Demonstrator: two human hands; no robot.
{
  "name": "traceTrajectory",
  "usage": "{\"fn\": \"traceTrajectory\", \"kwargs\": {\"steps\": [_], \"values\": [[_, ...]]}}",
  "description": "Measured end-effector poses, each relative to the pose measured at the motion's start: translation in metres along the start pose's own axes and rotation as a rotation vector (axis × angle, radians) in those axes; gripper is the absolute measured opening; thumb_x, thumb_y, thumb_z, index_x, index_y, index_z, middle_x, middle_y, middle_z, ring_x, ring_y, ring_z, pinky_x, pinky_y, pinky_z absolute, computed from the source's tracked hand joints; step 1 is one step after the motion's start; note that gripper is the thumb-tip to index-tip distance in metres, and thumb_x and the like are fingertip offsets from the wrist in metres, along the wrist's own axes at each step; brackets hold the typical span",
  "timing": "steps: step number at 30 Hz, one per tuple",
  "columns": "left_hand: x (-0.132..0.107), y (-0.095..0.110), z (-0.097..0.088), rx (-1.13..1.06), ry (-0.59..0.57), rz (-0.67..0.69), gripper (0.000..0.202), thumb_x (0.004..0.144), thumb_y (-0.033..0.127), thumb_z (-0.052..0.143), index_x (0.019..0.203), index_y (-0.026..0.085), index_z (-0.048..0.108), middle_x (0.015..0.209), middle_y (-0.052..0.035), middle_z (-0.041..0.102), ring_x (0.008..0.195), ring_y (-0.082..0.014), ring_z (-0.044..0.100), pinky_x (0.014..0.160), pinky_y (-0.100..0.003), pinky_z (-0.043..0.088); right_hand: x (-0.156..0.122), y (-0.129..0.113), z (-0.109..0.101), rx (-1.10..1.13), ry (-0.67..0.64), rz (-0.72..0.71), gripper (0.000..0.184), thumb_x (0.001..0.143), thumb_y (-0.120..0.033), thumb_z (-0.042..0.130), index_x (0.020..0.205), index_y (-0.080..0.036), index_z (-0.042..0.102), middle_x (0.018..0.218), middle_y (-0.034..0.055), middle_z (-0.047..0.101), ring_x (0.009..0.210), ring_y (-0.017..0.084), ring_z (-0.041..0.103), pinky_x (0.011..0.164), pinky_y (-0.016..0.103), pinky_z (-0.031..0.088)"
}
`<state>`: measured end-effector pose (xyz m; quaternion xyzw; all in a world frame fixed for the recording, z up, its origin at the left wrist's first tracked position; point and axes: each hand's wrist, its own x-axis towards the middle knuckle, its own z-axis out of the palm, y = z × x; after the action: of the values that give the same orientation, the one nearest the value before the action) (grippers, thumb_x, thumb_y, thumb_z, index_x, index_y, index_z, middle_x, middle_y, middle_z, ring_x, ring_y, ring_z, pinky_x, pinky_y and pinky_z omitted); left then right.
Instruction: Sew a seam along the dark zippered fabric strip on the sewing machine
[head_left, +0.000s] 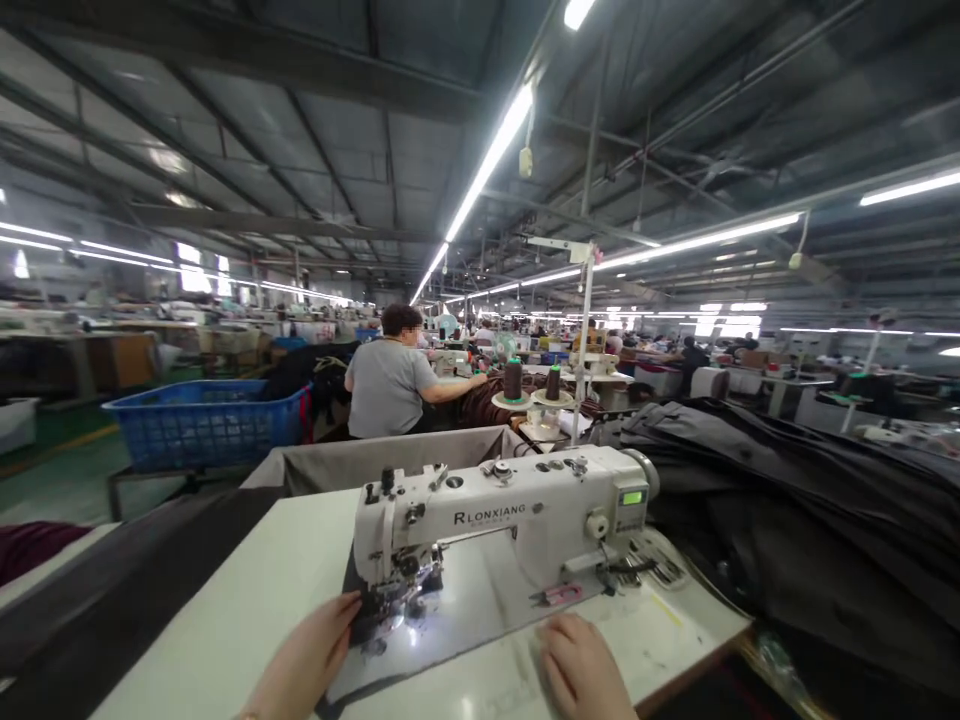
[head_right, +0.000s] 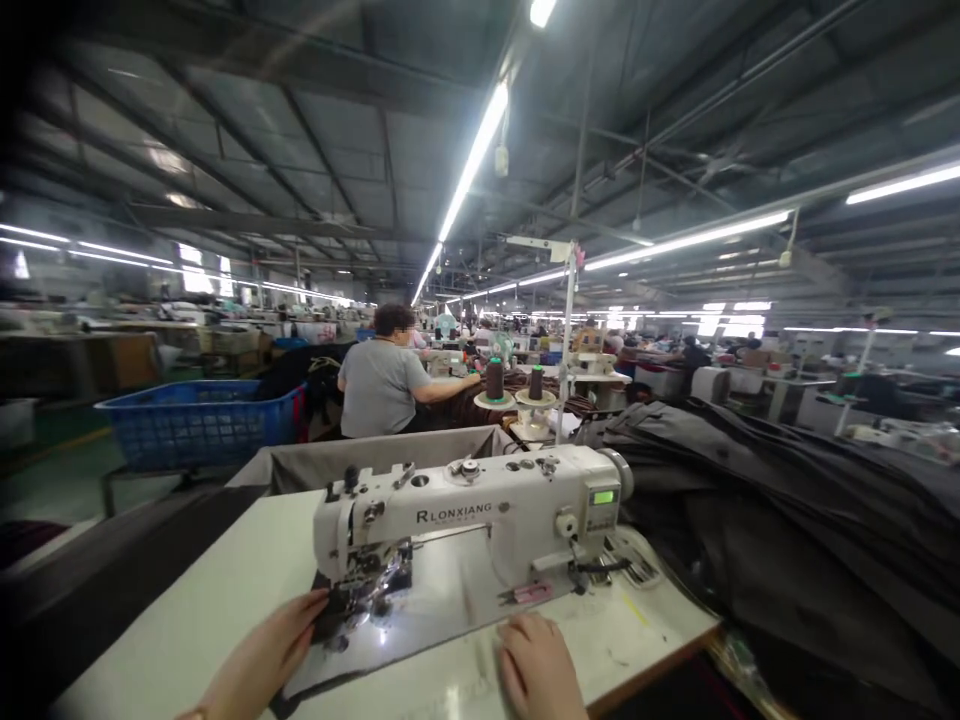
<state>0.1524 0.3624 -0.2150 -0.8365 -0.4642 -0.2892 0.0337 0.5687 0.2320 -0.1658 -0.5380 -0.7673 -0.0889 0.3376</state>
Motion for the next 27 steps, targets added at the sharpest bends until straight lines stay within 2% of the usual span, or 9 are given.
{"fn": "traceTrajectory", "kwargs": {"steps": [3, 6, 10, 13, 16, 19, 23, 25, 27], "values": [[0.001, -0.002, 0.001, 0.018, 0.016, 0.018, 0.04, 0.086, 0.024, 0.043, 0.117, 0.031, 0.068, 0.124, -0.0029, 0.065, 0.111, -0.0271, 0.063, 0.099, -0.04, 0.052, -0.018, 0.024, 0.004, -0.009, 0.064, -0.033, 0.029, 0.083, -0.015, 0.046, 0.098, -0.032, 0.065, 0.095, 0.006, 0.069, 0.087, 0.024, 0.065, 0.073, 0.037, 0.055], [0.002, -0.003, 0.001, 0.044, 0.031, 0.039, 0.039, 0.086, 0.023, 0.044, 0.116, 0.03, 0.068, 0.124, -0.003, 0.065, 0.11, -0.0257, 0.063, 0.099, -0.037, 0.052, -0.021, 0.027, 0.008, -0.018, 0.099, -0.017, 0.029, 0.084, -0.015, 0.046, 0.097, -0.032, 0.066, 0.096, 0.0051, 0.069, 0.088, 0.022, 0.066, 0.073, 0.037, 0.056], [0.003, -0.005, 0.002, 0.064, 0.008, 0.03, 0.038, 0.091, 0.027, 0.041, 0.118, 0.025, 0.067, 0.126, -0.0043, 0.064, 0.111, -0.0241, 0.063, 0.099, -0.037, 0.052, -0.015, 0.019, 0.007, -0.057, 0.015, -0.007, 0.024, 0.087, -0.017, 0.047, 0.1, -0.025, 0.067, 0.098, 0.0077, 0.068, 0.091, 0.023, 0.065, 0.076, 0.038, 0.056], [0.0, -0.01, 0.004, 0.034, -0.074, 0.034, 0.041, 0.094, 0.033, 0.038, 0.126, 0.019, 0.061, 0.135, -0.0075, 0.056, 0.121, -0.0259, 0.056, 0.106, -0.042, 0.045, -0.012, 0.012, -0.002, -0.027, -0.06, 0.039, 0.025, 0.089, -0.017, 0.046, 0.102, -0.021, 0.067, 0.102, 0.0089, 0.066, 0.098, 0.023, 0.061, 0.083, 0.041, 0.053], [-0.003, -0.018, 0.01, -0.011, -0.169, 0.046, 0.048, 0.096, 0.037, 0.035, 0.134, 0.014, 0.052, 0.143, -0.0119, 0.048, 0.13, -0.0286, 0.046, 0.112, -0.049, 0.035, -0.012, 0.012, -0.021, 0.016, -0.148, 0.036, 0.024, 0.089, -0.02, 0.049, 0.106, -0.021, 0.066, 0.109, 0.0085, 0.065, 0.104, 0.023, 0.058, 0.089, 0.041, 0.05], [-0.001, -0.023, 0.014, 0.0, -0.205, 0.088, 0.049, 0.096, 0.039, 0.034, 0.137, 0.014, 0.048, 0.145, -0.0116, 0.044, 0.134, -0.0276, 0.041, 0.114, -0.049, 0.032, -0.005, 0.027, -0.05, -0.032, -0.151, 0.104, 0.024, 0.091, -0.023, 0.048, 0.108, -0.023, 0.066, 0.112, 0.0064, 0.065, 0.106, 0.02, 0.058, 0.093, 0.037, 0.048], [0.004, -0.014, 0.008, 0.012, -0.165, 0.116, 0.046, 0.096, 0.038, 0.032, 0.132, 0.019, 0.052, 0.142, -0.0121, 0.048, 0.132, -0.0293, 0.043, 0.11, -0.051, 0.036, 0.012, 0.068, -0.095, -0.121, -0.022, 0.264, 0.029, 0.095, -0.028, 0.041, 0.11, -0.02, 0.064, 0.113, 0.0107, 0.063, 0.109, 0.02, 0.056, 0.097, 0.034, 0.045], [0.005, -0.005, 0.001, 0.006, -0.168, 0.094, 0.045, 0.097, 0.035, 0.03, 0.131, 0.017, 0.054, 0.14, -0.0134, 0.05, 0.129, -0.0311, 0.046, 0.108, -0.054, 0.038, 0.023, 0.093, -0.11, -0.159, 0.097, 0.333, 0.031, 0.095, -0.032, 0.04, 0.106, -0.018, 0.065, 0.107, 0.0141, 0.063, 0.103, 0.022, 0.058, 0.087, 0.033, 0.048], [0.007, 0.003, -0.004, 0.026, -0.18, 0.05, 0.044, 0.098, 0.032, 0.029, 0.131, 0.017, 0.055, 0.14, -0.0118, 0.051, 0.129, -0.0286, 0.046, 0.109, -0.05, 0.038, 0.032, 0.115, -0.113, -0.17, 0.179, 0.366, 0.033, 0.093, -0.035, 0.041, 0.1, -0.015, 0.066, 0.096, 0.016, 0.063, 0.09, 0.025, 0.059, 0.072, 0.036, 0.05]]}}
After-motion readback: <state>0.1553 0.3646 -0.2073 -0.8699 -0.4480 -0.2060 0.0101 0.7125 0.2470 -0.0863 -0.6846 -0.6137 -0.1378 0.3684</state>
